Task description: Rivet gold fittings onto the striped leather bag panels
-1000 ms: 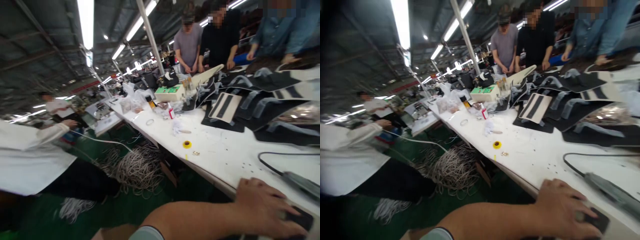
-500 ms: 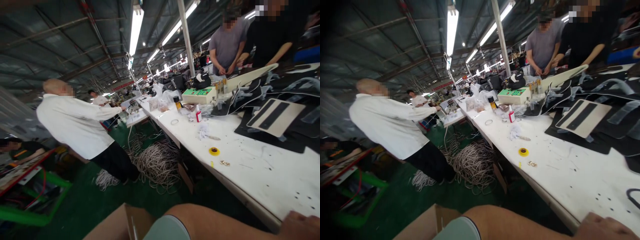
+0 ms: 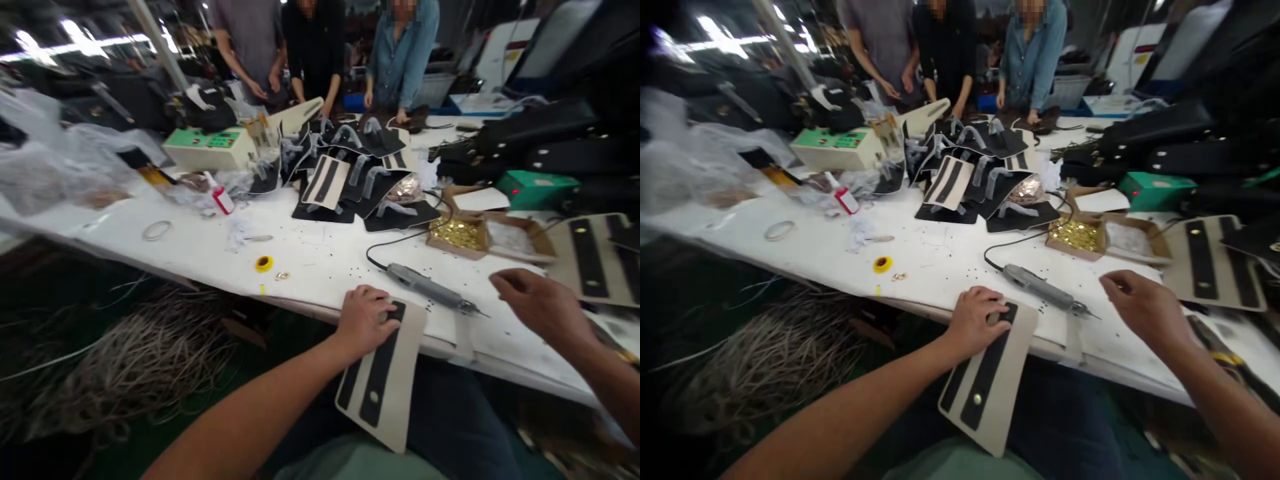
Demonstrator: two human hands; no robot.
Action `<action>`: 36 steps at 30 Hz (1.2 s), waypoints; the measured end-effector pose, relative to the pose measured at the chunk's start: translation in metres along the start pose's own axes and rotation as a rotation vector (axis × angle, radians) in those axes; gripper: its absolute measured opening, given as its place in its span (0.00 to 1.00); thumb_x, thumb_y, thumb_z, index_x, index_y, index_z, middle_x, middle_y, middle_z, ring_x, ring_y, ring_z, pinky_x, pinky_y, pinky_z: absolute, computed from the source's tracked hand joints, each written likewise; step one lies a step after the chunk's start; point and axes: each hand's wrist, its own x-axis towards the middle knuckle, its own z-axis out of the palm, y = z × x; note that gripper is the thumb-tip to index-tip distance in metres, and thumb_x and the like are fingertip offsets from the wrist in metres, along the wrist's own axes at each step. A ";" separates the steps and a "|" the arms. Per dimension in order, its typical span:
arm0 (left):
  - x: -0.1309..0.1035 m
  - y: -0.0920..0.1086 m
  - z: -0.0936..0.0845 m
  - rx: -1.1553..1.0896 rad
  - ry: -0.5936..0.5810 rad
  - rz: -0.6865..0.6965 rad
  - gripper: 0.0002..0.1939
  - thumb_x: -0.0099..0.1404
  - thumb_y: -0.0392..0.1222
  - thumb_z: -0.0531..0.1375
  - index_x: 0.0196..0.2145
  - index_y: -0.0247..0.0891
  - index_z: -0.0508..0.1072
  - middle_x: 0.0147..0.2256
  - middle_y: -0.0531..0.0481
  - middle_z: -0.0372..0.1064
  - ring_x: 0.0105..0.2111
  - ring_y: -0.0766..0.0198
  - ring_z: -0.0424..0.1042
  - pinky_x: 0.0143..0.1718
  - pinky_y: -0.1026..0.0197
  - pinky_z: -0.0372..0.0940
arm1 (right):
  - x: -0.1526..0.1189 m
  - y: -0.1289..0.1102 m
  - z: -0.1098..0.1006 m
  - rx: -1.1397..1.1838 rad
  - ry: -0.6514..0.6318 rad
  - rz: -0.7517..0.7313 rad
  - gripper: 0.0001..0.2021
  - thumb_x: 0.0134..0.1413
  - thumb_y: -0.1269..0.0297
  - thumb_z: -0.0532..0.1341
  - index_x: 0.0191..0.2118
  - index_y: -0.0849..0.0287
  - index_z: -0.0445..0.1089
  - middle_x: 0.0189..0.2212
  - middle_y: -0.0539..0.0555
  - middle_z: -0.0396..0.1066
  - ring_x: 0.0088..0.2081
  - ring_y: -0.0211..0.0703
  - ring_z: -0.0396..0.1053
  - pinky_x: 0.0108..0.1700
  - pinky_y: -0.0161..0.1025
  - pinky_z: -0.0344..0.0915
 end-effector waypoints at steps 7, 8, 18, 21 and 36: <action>-0.001 0.007 -0.003 0.033 -0.012 0.009 0.13 0.60 0.47 0.69 0.44 0.49 0.80 0.53 0.53 0.74 0.55 0.53 0.64 0.53 0.47 0.60 | -0.055 -0.100 0.039 0.493 -0.435 -0.157 0.14 0.61 0.51 0.57 0.37 0.54 0.74 0.29 0.52 0.74 0.31 0.44 0.71 0.35 0.39 0.64; -0.001 0.007 -0.002 0.037 -0.010 0.010 0.13 0.60 0.47 0.69 0.44 0.49 0.80 0.53 0.53 0.74 0.55 0.53 0.64 0.52 0.47 0.60 | -0.059 -0.107 0.047 0.497 -0.464 -0.199 0.13 0.62 0.52 0.57 0.37 0.54 0.74 0.31 0.52 0.74 0.33 0.44 0.70 0.37 0.39 0.64; -0.002 0.005 -0.002 0.039 -0.008 0.024 0.12 0.63 0.50 0.66 0.44 0.48 0.79 0.53 0.54 0.73 0.56 0.54 0.64 0.52 0.47 0.60 | -0.059 -0.113 0.075 0.315 -0.401 -0.307 0.09 0.62 0.60 0.57 0.37 0.52 0.74 0.35 0.51 0.73 0.39 0.45 0.70 0.42 0.41 0.61; -0.002 0.003 -0.002 0.035 -0.006 0.027 0.12 0.63 0.50 0.66 0.44 0.48 0.79 0.53 0.55 0.73 0.56 0.54 0.64 0.52 0.47 0.60 | -0.057 -0.116 0.077 0.306 -0.388 -0.243 0.08 0.59 0.59 0.58 0.35 0.53 0.75 0.34 0.51 0.75 0.37 0.46 0.70 0.41 0.41 0.61; -0.001 -0.001 0.005 0.024 0.024 0.041 0.13 0.61 0.49 0.68 0.43 0.48 0.79 0.53 0.55 0.73 0.56 0.55 0.64 0.52 0.48 0.59 | -0.038 -0.114 0.080 0.384 -0.551 -0.024 0.08 0.51 0.58 0.63 0.31 0.57 0.72 0.23 0.47 0.71 0.26 0.39 0.66 0.29 0.37 0.57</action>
